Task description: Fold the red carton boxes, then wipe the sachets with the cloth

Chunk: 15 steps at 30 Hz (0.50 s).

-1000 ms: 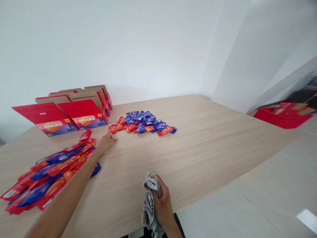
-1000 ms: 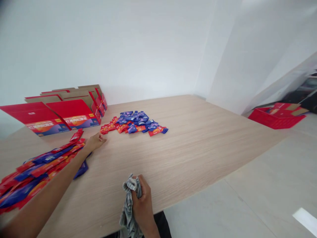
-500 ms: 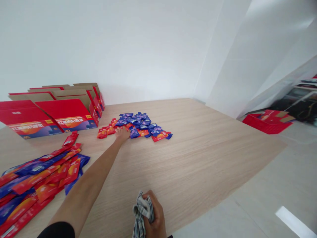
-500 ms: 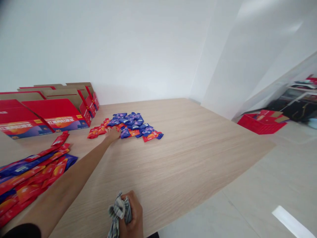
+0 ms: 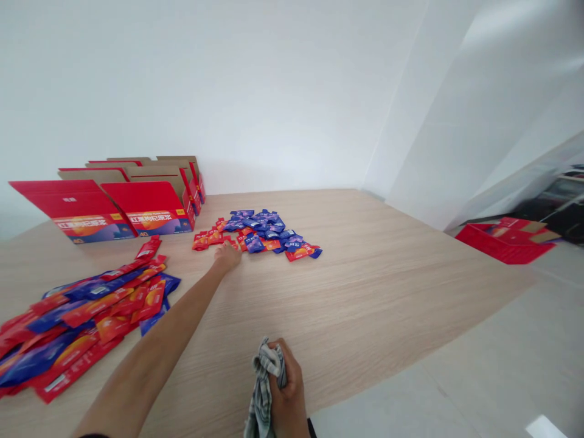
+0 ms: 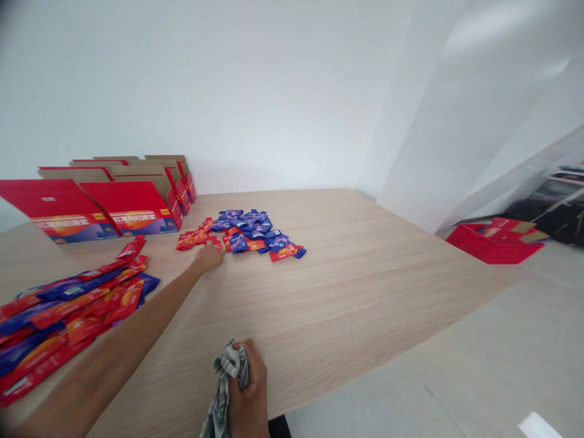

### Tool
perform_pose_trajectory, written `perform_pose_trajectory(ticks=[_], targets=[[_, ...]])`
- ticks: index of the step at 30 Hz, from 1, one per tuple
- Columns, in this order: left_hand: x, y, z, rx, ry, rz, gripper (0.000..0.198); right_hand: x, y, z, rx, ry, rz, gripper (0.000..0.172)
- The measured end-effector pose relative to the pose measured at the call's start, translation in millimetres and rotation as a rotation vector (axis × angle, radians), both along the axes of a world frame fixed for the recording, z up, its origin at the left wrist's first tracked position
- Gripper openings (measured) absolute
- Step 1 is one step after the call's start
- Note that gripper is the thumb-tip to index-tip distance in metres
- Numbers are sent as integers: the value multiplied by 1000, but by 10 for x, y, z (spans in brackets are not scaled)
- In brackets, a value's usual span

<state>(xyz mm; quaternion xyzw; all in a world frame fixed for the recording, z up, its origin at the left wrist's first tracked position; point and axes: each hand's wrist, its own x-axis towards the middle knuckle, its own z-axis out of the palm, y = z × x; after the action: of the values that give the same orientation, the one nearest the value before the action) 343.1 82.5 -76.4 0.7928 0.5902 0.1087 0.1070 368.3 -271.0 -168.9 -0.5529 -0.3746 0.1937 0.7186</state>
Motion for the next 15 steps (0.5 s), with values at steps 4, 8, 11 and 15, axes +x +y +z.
perform_pose_trajectory(ticks=[4,8,11,15], targets=[[-61,-277,6,7,-56,64,45,46,-3,18,-29,31,-37,23],[-215,-635,-30,7,-135,62,44,90,-33,115,-60,65,39,28],[-417,-949,-86,15,-227,56,43,109,-61,143,-106,120,-30,40],[-736,-1447,-208,28,-397,23,39,153,-74,144,-105,127,-23,52]])
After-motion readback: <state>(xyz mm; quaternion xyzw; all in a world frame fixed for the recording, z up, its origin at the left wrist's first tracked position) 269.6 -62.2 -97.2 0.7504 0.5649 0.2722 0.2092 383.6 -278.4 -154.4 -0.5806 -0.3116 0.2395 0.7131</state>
